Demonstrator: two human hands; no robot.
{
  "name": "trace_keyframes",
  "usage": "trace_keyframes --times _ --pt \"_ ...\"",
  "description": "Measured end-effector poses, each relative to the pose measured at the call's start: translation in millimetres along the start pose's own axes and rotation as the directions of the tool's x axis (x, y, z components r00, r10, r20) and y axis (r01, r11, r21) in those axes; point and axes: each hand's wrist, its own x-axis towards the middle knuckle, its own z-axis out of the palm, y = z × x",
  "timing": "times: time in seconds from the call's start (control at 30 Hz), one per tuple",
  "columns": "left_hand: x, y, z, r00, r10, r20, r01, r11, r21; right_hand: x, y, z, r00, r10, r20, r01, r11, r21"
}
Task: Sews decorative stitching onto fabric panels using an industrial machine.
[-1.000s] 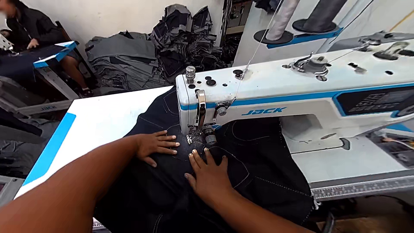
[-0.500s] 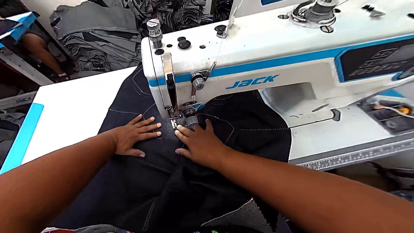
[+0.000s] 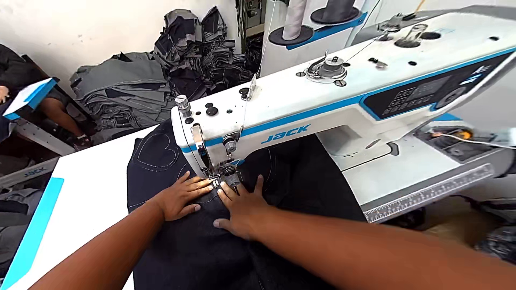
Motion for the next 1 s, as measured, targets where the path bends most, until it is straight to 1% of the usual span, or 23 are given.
trace_keyframes --times 0.03,0.07,0.13,0.17,0.2,0.27,0.33,0.37,0.4,0.43,0.47,0.5,0.53,0.57,0.63,0.7,0.77,0.83,0.87,0.9,0.93,0.97,1.0 --pt "-2 0 2 1.0 -0.014 -0.003 0.014 1.0 -0.005 1 1 10 0.999 0.001 -0.035 -0.001 1.0 0.008" --pt "-4 4 3 0.999 -0.045 -0.006 0.045 0.999 -0.007 2 8 20 0.994 -0.034 -0.104 0.033 0.999 -0.009" --pt "-6 13 6 0.991 -0.132 -0.036 0.132 0.991 -0.026 11 31 27 0.954 -0.169 -0.247 0.15 0.984 -0.094" --pt "-5 21 8 0.981 -0.187 -0.058 0.185 0.982 -0.044 17 44 27 0.918 -0.256 -0.304 0.221 0.965 -0.142" --pt "-4 31 10 0.965 -0.252 -0.072 0.248 0.967 -0.059 24 56 24 0.885 -0.336 -0.323 0.29 0.939 -0.183" --pt "0 54 12 0.916 -0.393 -0.082 0.386 0.918 -0.089 35 74 6 0.846 -0.462 -0.266 0.406 0.882 -0.242" --pt "6 73 5 0.867 -0.498 -0.026 0.494 0.865 -0.089 39 83 -11 0.828 -0.519 -0.214 0.463 0.846 -0.264" --pt "8 76 -4 0.858 -0.513 0.033 0.514 0.855 -0.066 36 78 -17 0.854 -0.481 -0.196 0.431 0.867 -0.25" --pt "9 71 -12 0.877 -0.478 0.058 0.48 0.877 -0.032 29 65 -20 0.896 -0.392 -0.207 0.353 0.914 -0.201" --pt "8 59 -17 0.918 -0.395 0.044 0.395 0.919 0.0 22 46 -15 0.93 -0.271 -0.25 0.249 0.961 -0.118" --pt "6 44 -17 0.959 -0.282 0.014 0.282 0.959 0.038 15 27 -3 0.943 -0.155 -0.293 0.15 0.988 -0.038" --pt "3 31 -13 0.985 -0.17 -0.015 0.171 0.983 0.065 10 10 10 0.958 -0.062 -0.28 0.076 0.996 0.037" --pt "1 22 -7 0.994 -0.102 -0.025 0.103 0.993 0.052 7 1 23 0.969 -0.018 -0.248 0.038 0.997 0.073" --pt "0 16 -1 0.996 -0.08 -0.036 0.08 0.997 0.016 7 0 33 0.973 -0.012 -0.231 0.028 0.997 0.067" --pt "1 20 6 0.988 -0.13 -0.079 0.126 0.991 -0.053 11 14 42 0.958 -0.083 -0.275 0.094 0.995 0.028" --pt "1 41 9 0.957 -0.264 -0.118 0.251 0.961 -0.12 17 40 41 0.901 -0.235 -0.366 0.245 0.969 -0.018" --pt "8 64 11 0.901 -0.406 -0.155 0.384 0.91 -0.153 29 70 28 0.811 -0.411 -0.416 0.411 0.907 -0.095" --pt "18 85 10 0.831 -0.547 -0.1 0.527 0.832 -0.173 42 93 11 0.746 -0.542 -0.386 0.508 0.839 -0.195" --pt "23 93 7 0.799 -0.6 -0.046 0.585 0.792 -0.171 45 98 2 0.739 -0.57 -0.358 0.521 0.821 -0.232" --pt "27 97 2 0.772 -0.636 0.007 0.629 0.762 -0.156 44 97 -8 0.763 -0.56 -0.322 0.503 0.828 -0.248" --pt "30 100 -5 0.751 -0.657 0.063 0.659 0.741 -0.129 39 90 -15 0.806 -0.513 -0.297 0.452 0.856 -0.25" --pt "33 100 -13 0.738 -0.666 0.109 0.675 0.732 -0.097 32 77 -18 0.851 -0.433 -0.297 0.377 0.897 -0.23" --pt "34 98 -18 0.74 -0.661 0.128 0.671 0.738 -0.071 25 60 -12 0.873 -0.345 -0.345 0.298 0.937 -0.184"
